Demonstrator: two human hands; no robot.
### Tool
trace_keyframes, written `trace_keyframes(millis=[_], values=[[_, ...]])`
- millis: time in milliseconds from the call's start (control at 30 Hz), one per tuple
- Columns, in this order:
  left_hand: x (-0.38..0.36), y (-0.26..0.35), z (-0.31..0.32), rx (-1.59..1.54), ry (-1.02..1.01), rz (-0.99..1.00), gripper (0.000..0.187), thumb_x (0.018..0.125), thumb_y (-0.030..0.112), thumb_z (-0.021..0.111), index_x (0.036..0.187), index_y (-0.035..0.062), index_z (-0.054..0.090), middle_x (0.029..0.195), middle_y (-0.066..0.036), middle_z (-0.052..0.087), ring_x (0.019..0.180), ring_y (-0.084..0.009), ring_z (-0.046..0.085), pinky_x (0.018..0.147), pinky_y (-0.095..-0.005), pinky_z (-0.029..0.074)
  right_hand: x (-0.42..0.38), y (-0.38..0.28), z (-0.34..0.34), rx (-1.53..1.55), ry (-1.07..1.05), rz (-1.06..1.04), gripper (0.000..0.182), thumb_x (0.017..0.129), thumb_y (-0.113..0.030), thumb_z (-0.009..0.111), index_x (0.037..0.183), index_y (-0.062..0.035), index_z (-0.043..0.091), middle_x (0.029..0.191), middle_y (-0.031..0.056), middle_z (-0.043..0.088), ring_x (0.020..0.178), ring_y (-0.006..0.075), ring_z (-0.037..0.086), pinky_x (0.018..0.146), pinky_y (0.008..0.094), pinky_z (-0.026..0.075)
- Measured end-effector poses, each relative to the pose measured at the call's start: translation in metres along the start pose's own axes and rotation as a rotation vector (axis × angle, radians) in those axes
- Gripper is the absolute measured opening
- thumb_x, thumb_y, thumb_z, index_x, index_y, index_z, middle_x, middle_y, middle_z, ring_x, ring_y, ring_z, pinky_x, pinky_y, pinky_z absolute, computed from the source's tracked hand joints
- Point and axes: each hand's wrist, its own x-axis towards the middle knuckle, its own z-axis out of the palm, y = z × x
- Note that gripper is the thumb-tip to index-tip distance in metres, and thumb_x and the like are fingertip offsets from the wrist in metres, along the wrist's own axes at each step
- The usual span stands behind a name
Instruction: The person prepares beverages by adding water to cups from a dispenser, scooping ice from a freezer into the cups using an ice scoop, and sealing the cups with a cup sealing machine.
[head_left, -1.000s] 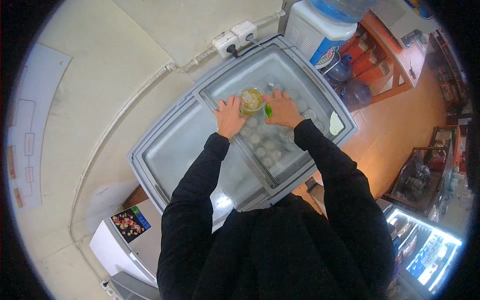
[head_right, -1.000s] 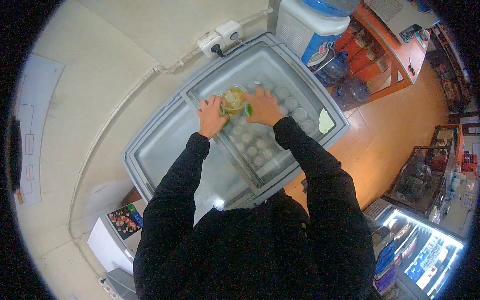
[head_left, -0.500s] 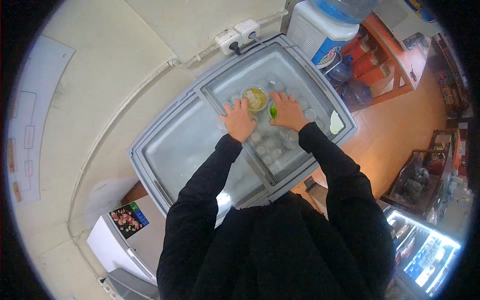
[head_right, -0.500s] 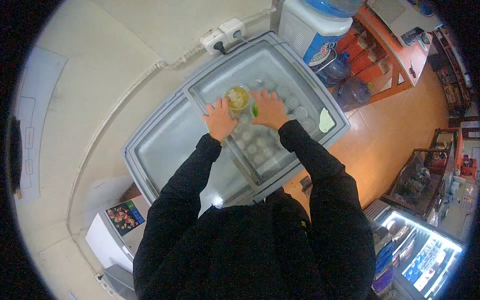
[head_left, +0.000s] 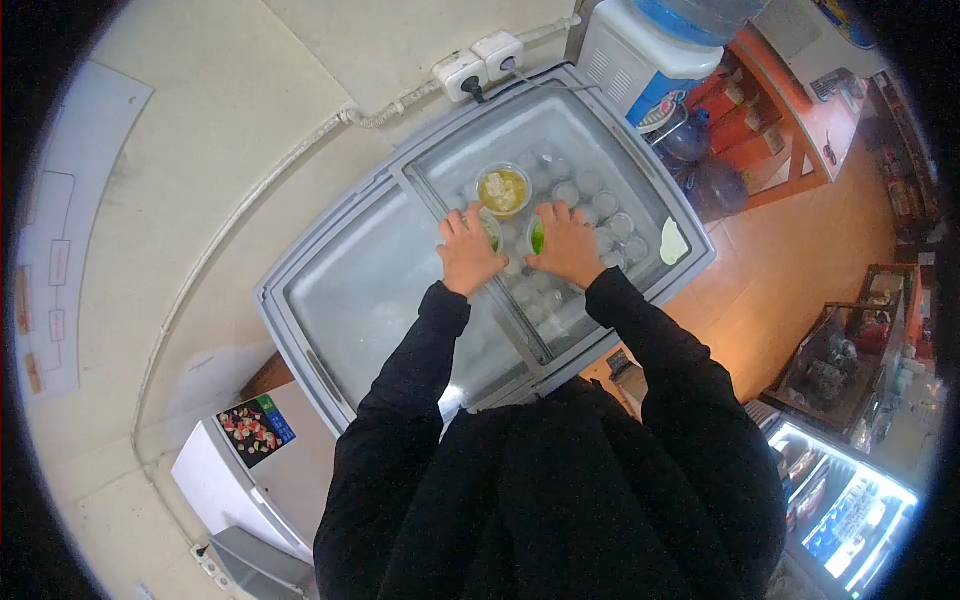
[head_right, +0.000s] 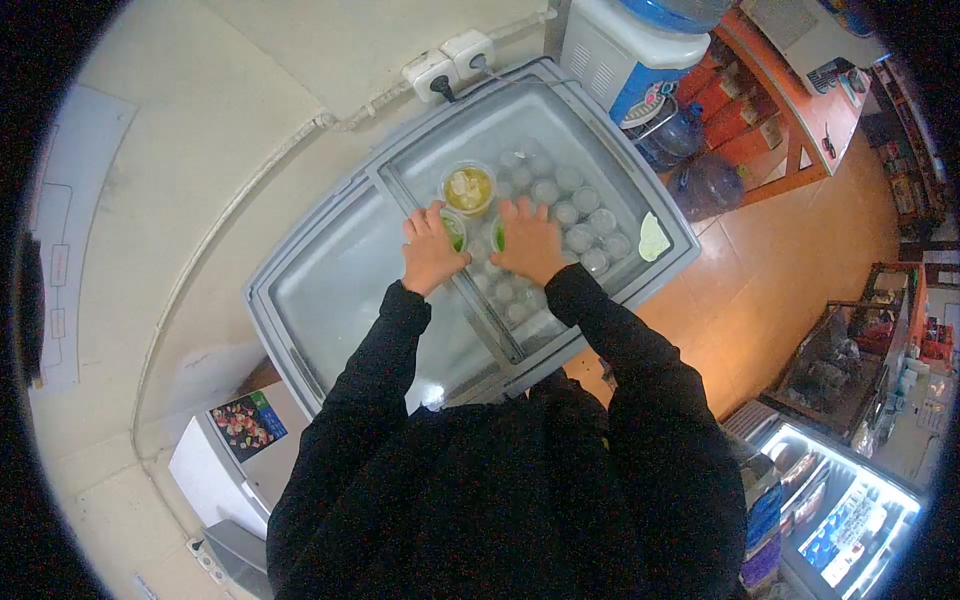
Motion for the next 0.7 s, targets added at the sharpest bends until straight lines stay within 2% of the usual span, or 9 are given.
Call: trace_keyframes(millis=[100, 267, 367, 433, 500, 533, 600, 633, 700], values=[[-0.006, -0.006, 0.004, -0.068, 0.029, 0.021, 0.081, 0.049, 0.018, 0.07, 0.117, 0.0084, 0.028, 0.106, -0.016, 0.035, 0.102, -0.0341, 0.034, 0.075, -0.0435, 0.043, -0.007, -0.004, 0.003, 0.053, 0.012, -0.014, 0.071, 0.054, -0.031, 0.07, 0.113, -0.0114, 0.038, 0.107, 0.0128, 0.041, 0.095, 0.0357, 0.043, 0.074, 0.0436, 0.043], [-0.021, -0.006, -0.001, -0.067, -0.043, 0.1, 0.078, 0.048, 0.017, 0.07, 0.116, 0.0082, 0.032, 0.11, -0.017, 0.032, 0.104, -0.0351, 0.033, 0.075, -0.0457, 0.041, -0.018, 0.0, 0.001, -0.063, -0.05, -0.198, 0.072, 0.053, -0.029, 0.071, 0.115, -0.0147, 0.038, 0.113, 0.0135, 0.036, 0.099, 0.0351, 0.04, 0.077, 0.046, 0.042], [-0.025, -0.009, -0.003, -0.035, -0.079, 0.174, 0.076, 0.048, 0.018, 0.07, 0.115, 0.0088, 0.036, 0.111, -0.016, 0.033, 0.104, -0.0351, 0.034, 0.075, -0.0453, 0.041, -0.019, 0.003, -0.003, -0.028, -0.165, -0.21, 0.077, 0.05, -0.027, 0.074, 0.117, -0.0162, 0.037, 0.115, 0.0144, 0.034, 0.102, 0.0355, 0.039, 0.08, 0.047, 0.04], [-0.027, -0.01, 0.0, -0.041, -0.08, 0.212, 0.075, 0.048, 0.018, 0.07, 0.115, 0.0092, 0.037, 0.111, -0.015, 0.034, 0.103, -0.035, 0.035, 0.075, -0.045, 0.041, -0.022, 0.01, 0.005, -0.008, -0.143, -0.258, 0.08, 0.049, -0.025, 0.074, 0.119, -0.0175, 0.036, 0.116, 0.0151, 0.033, 0.104, 0.0361, 0.038, 0.08, 0.0464, 0.04], [-0.029, -0.006, 0.0, 0.052, 0.03, 0.416, 0.073, 0.046, 0.016, 0.069, 0.113, 0.0128, 0.04, 0.109, -0.013, 0.038, 0.101, -0.0329, 0.038, 0.075, -0.044, 0.042, -0.026, 0.014, 0.006, 0.014, -0.121, -0.308, 0.084, 0.047, -0.023, 0.075, 0.121, -0.0188, 0.034, 0.117, 0.0159, 0.033, 0.106, 0.0366, 0.037, 0.079, 0.0459, 0.041], [-0.031, -0.003, -0.002, 0.051, 0.03, 0.415, 0.073, 0.046, 0.016, 0.069, 0.113, 0.0128, 0.04, 0.109, -0.013, 0.038, 0.101, -0.0329, 0.038, 0.075, -0.044, 0.042, -0.03, 0.013, 0.003, -0.011, -0.123, -0.293, 0.087, 0.047, -0.022, 0.075, 0.122, -0.0198, 0.032, 0.116, 0.0164, 0.033, 0.106, 0.0374, 0.037, 0.079, 0.0455, 0.042], [-0.037, 0.003, -0.008, 0.111, -0.117, 0.392, 0.072, 0.047, 0.016, 0.068, 0.114, 0.0142, 0.04, 0.111, -0.011, 0.038, 0.102, -0.031, 0.038, 0.074, -0.0456, 0.041, -0.034, 0.015, -0.001, -0.034, -0.127, -0.277, 0.09, 0.046, -0.02, 0.075, 0.124, -0.0207, 0.03, 0.116, 0.0168, 0.033, 0.106, 0.0382, 0.038, 0.079, 0.0452, 0.042], [-0.039, 0.004, -0.011, 0.11, -0.119, 0.391, 0.072, 0.047, 0.016, 0.068, 0.114, 0.0142, 0.04, 0.111, -0.011, 0.038, 0.102, -0.031, 0.038, 0.074, -0.0456, 0.041, -0.035, 0.016, -0.002, 0.022, -0.148, -0.252, 0.088, 0.048, -0.021, 0.074, 0.124, -0.0213, 0.029, 0.113, 0.0157, 0.033, 0.102, 0.0381, 0.04, 0.076, 0.0452, 0.043], [-0.041, 0.005, -0.015, 0.163, -0.224, 0.488, 0.073, 0.048, 0.018, 0.068, 0.115, 0.0154, 0.039, 0.114, -0.01, 0.037, 0.102, -0.0305, 0.038, 0.073, -0.048, 0.04, -0.036, 0.018, -0.001, 0.078, -0.17, -0.223, 0.087, 0.049, -0.022, 0.073, 0.124, -0.0218, 0.029, 0.109, 0.0145, 0.034, 0.098, 0.0381, 0.042, 0.073, 0.0453, 0.045]])
